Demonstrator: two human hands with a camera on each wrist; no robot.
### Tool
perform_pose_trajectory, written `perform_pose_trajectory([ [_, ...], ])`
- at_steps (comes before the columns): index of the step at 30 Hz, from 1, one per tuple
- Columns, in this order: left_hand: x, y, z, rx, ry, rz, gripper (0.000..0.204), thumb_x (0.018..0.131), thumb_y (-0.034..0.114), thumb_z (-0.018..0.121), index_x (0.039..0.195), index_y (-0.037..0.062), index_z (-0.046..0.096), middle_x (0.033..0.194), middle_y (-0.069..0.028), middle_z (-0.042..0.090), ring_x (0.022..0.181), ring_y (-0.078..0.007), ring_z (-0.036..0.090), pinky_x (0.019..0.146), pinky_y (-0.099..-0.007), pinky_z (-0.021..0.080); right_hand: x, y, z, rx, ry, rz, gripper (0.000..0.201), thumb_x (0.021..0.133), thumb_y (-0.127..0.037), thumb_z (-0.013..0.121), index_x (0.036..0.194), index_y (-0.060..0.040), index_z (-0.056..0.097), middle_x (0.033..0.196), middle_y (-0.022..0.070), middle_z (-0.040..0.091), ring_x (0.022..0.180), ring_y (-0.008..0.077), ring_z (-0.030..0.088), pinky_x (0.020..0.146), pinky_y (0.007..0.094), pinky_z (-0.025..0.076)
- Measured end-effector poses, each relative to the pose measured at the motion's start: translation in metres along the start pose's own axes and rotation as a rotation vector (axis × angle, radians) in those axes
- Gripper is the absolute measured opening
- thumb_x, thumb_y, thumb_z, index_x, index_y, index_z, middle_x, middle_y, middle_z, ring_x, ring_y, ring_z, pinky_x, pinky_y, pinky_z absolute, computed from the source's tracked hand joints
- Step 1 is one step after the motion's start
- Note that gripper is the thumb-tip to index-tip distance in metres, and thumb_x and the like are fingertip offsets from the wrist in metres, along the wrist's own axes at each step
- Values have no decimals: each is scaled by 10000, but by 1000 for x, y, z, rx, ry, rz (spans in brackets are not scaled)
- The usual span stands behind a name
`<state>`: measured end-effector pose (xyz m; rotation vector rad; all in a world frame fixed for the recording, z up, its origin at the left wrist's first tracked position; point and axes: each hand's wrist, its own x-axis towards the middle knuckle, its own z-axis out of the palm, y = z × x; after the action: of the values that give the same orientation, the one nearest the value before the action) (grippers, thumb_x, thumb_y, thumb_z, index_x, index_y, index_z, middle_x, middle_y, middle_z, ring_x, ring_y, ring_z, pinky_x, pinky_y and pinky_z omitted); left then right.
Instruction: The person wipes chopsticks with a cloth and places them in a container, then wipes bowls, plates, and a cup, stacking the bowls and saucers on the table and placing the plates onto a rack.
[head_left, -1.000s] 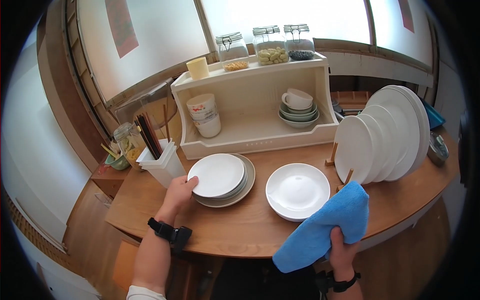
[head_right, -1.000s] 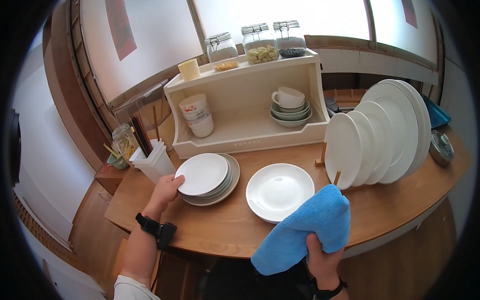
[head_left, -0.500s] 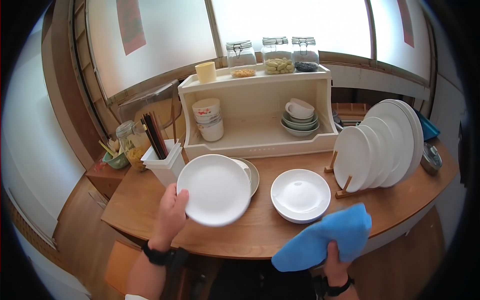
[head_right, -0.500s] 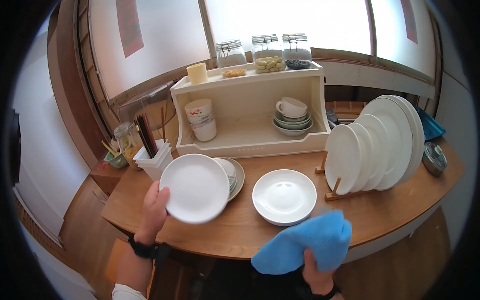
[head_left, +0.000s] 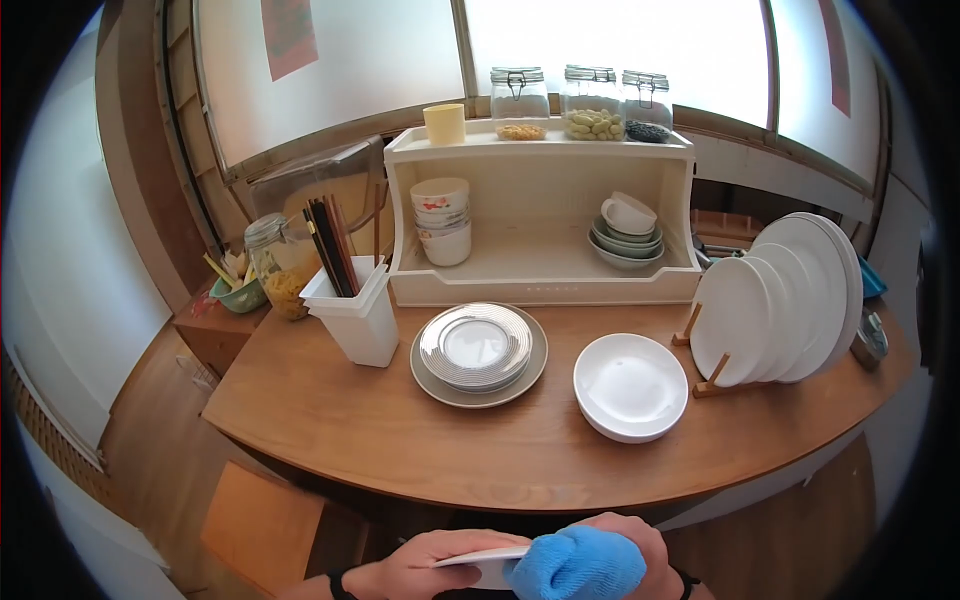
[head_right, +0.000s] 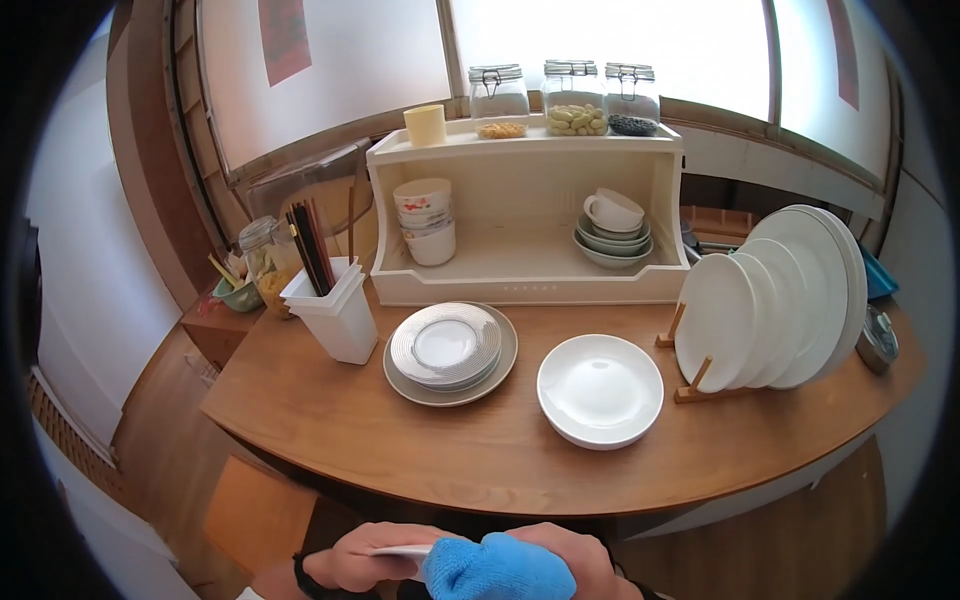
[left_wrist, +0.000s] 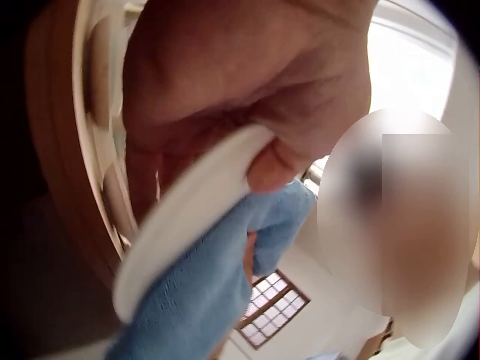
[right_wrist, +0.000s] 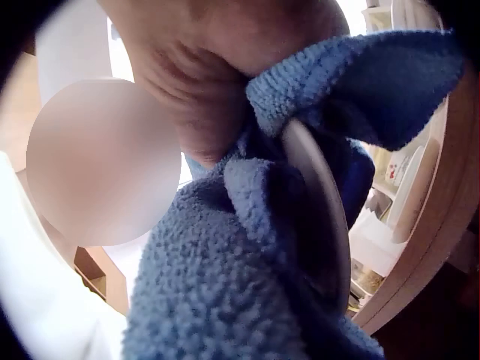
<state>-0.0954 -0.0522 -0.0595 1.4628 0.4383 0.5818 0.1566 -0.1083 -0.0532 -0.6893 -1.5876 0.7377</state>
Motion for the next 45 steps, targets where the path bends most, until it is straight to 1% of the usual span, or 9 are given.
perform_pose_trajectory([
  [8, -15, -58, 31, -659, 551, 196, 475, 815, 155, 615, 1227, -65, 530, 1198, -201, 606, 1140, -292, 567, 999, -419, 423, -5, 2, 17, 109, -42, 216, 353, 796, -147, 719, 1097, 5, 614, 1078, 168, 655, 911, 273, 660, 851, 340, 507],
  [11, -7, -33, 53, -222, 357, 383, 473, 920, 276, 556, 1292, -7, 484, 1287, -209, 492, 1173, -280, 493, 979, -385, 393, -12, 10, 32, 106, -75, 287, 350, 797, -138, 716, 1096, 11, 611, 1076, 170, 654, 906, 275, 660, 847, 341, 509],
  [17, 5, 12, 25, -378, -69, 339, 567, 868, 321, 609, 1289, -44, 499, 1323, -294, 498, 1255, -383, 485, 1055, -471, 359, -8, 2, -23, 191, -136, 194, 266, 797, -82, 693, 1040, 10, 636, 1027, 145, 669, 896, 252, 657, 845, 330, 508],
  [20, 3, 20, 21, -115, -74, 236, 531, 873, 294, 604, 1289, -22, 504, 1313, -302, 491, 1231, -406, 488, 1035, -493, 368, 7, -14, -6, 77, -119, 661, 217, 805, -92, 691, 1005, -13, 663, 974, 129, 681, 910, 242, 654, 843, 330, 506],
  [25, 2, -8, 59, -392, 208, 391, 508, 878, 283, 602, 1284, -7, 506, 1299, -268, 494, 1204, -368, 493, 1007, -461, 378, -5, -2, 1, 155, -123, 317, 272, 788, -113, 709, 1030, 0, 658, 967, 138, 681, 875, 261, 654, 803, 342, 511],
  [33, -5, 3, 46, -455, 234, 454, 475, 883, 249, 582, 1270, -19, 519, 1275, -303, 519, 1209, -420, 503, 1027, -521, 373, -9, 10, -8, 290, -128, 405, 363, 760, -146, 737, 1071, 21, 649, 955, 152, 680, 820, 290, 654, 740, 360, 519],
  [35, -3, 14, 33, -443, 2, 333, 466, 859, 202, 599, 1255, -34, 533, 1272, -267, 535, 1187, -361, 526, 1015, -461, 386, 4, -2, -20, -12, -215, -155, 438, 745, -155, 755, 1122, 25, 622, 987, 160, 673, 833, 304, 658, 750, 375, 523],
  [39, -7, 27, 34, -175, 65, -67, 484, 842, 151, 594, 1262, -81, 536, 1259, -225, 573, 1161, -259, 557, 978, -341, 418, -2, -10, 6, -12, 9, -72, 426, 722, -132, 767, 1095, 13, 621, 984, 167, 672, 861, 299, 657, 767, 381, 520],
  [45, -13, -7, 65, -555, 469, 403, 577, 798, 185, 659, 1298, -41, 481, 1301, -228, 534, 1205, -330, 526, 1021, -438, 401, 2, -2, 83, 277, 26, 174, 410, 728, -146, 769, 1082, -1, 622, 971, 136, 672, 880, 266, 649, 779, 370, 512],
])
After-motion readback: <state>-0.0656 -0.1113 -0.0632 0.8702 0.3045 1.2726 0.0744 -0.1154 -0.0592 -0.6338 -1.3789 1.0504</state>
